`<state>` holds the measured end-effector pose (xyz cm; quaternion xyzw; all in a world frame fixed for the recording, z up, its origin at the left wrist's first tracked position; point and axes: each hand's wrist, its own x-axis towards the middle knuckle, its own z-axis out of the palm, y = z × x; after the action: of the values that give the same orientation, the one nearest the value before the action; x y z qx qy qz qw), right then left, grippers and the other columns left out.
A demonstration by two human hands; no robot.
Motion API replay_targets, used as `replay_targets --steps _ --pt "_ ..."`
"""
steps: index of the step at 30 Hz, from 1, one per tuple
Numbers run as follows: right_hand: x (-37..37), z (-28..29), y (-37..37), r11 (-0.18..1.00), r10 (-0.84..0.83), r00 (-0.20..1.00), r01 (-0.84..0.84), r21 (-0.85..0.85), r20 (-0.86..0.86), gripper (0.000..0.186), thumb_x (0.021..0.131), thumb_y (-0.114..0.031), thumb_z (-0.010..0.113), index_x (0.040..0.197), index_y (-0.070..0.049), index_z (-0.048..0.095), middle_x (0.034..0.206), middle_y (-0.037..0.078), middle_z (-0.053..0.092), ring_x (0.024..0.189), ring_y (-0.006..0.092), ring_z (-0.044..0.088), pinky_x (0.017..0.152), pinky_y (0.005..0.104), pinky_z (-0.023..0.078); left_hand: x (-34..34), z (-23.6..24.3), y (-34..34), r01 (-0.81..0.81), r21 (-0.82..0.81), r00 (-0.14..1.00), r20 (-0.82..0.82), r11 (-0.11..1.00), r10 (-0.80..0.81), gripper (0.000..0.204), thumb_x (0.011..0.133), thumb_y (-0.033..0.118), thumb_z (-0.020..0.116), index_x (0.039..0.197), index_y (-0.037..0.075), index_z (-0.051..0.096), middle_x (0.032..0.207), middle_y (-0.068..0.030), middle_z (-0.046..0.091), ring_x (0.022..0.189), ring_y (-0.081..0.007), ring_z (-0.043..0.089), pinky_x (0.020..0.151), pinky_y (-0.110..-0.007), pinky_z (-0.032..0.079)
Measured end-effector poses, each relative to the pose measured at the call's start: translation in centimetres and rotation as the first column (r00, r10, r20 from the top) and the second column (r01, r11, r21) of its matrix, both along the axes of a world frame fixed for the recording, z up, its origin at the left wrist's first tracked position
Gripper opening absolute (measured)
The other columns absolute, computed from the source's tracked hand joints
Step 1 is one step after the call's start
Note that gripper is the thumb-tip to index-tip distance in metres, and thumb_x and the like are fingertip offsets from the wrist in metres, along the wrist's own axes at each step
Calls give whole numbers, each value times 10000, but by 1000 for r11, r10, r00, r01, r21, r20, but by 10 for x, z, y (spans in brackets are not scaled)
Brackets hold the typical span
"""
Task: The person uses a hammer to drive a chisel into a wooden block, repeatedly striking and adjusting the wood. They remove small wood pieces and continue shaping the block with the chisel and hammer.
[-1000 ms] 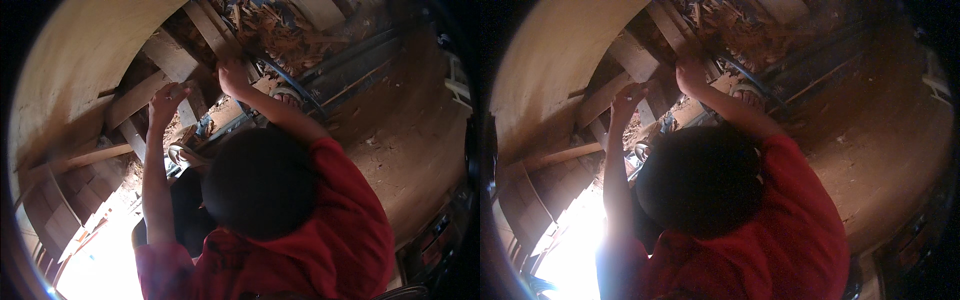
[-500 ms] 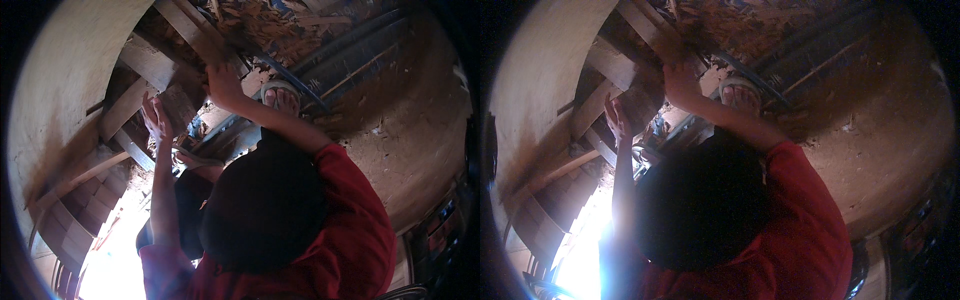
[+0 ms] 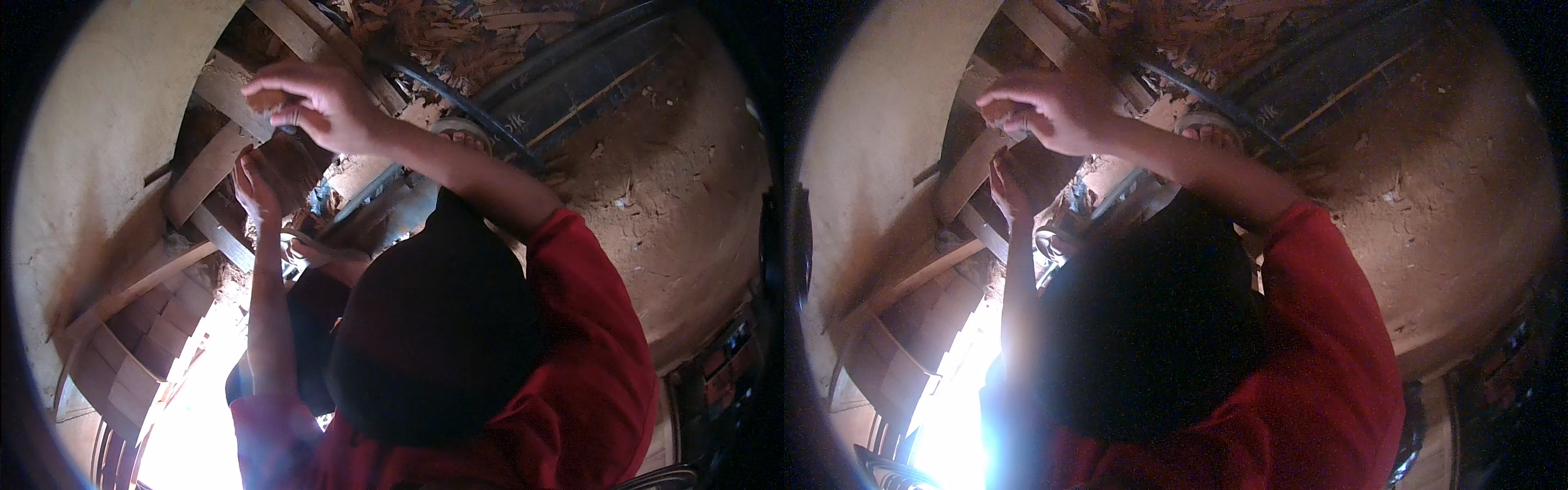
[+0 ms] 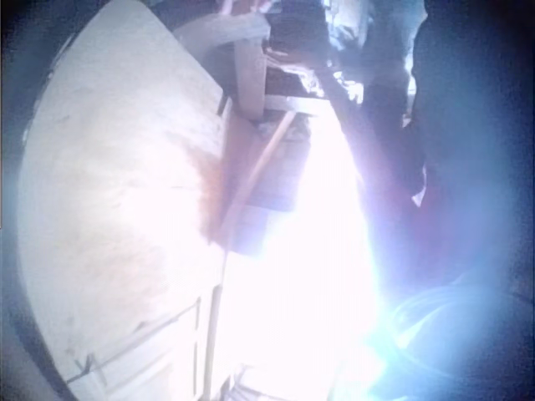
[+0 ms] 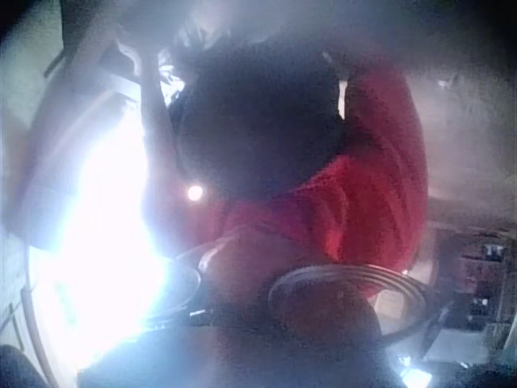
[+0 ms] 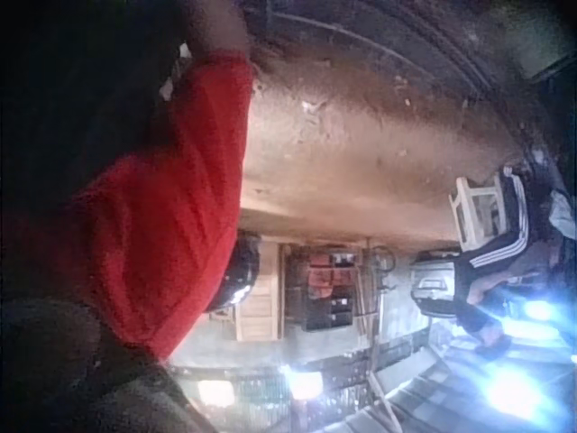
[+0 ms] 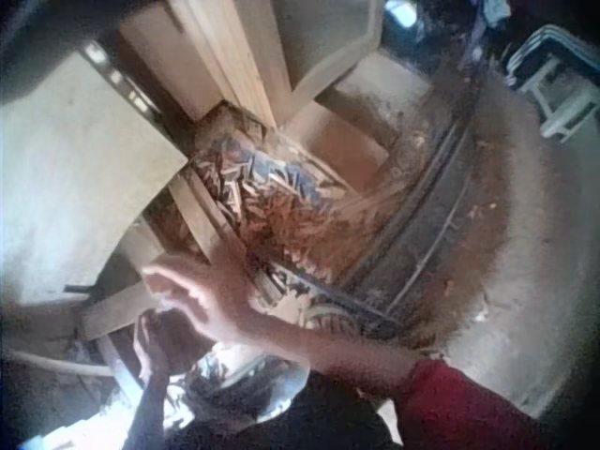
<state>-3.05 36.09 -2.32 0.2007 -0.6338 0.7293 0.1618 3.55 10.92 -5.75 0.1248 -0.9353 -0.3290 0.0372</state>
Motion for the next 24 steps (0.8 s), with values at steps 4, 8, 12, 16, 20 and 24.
replay_targets --steps 4,8,12,16,20,24 --pt "14 -10 -22 982 47 996 -31 -187 82 461 890 102 715 1308 -87 676 1259 129 709 1126 272 732 929 367 631 2 -2 1 -67 -135 997 29 989 71 512 1146 425 411 1224 22 717 1169 -205 711 1061 -370 674 952 -467 507" --pt "20 -26 -31 979 17 996 1 -204 86 468 890 128 693 1314 -70 670 1279 133 694 1145 277 721 945 366 629 6 -2 3 -52 -127 999 -5 991 52 504 1144 418 418 1191 12 712 1135 -213 713 1059 -377 673 943 -475 505" --pt "21 -32 -34 964 78 990 -46 -260 115 476 907 147 663 1334 -64 663 1319 129 657 1197 271 688 966 352 633 5 -3 7 -66 -141 997 -53 988 59 500 1143 422 420 1196 15 706 1137 -216 712 1058 -388 671 945 -477 505" --pt "27 -32 -33 968 145 985 -122 -220 92 466 946 163 622 1360 -48 656 1370 120 603 1262 235 649 973 313 645 6 -6 3 -59 -144 997 -54 988 52 496 1141 426 421 1226 22 696 1157 -210 710 1067 -390 670 955 -476 506" --pt "28 -26 -33 975 136 989 -121 -185 67 476 929 133 664 1354 -80 683 1317 111 639 1271 268 650 957 323 643 7 -4 5 -95 -96 995 -9 991 95 470 1136 412 443 1268 32 685 1202 -202 705 1113 -372 671 981 -467 504" --pt "18 -18 -27 984 174 983 -175 -25 -60 483 906 -5 757 1357 -173 709 1290 79 672 1199 277 658 972 380 607 1 14 16 13 -37 985 -169 999 -19 517 1065 400 596 1419 23 590 1341 -218 651 1206 -381 654 1065 -461 486"
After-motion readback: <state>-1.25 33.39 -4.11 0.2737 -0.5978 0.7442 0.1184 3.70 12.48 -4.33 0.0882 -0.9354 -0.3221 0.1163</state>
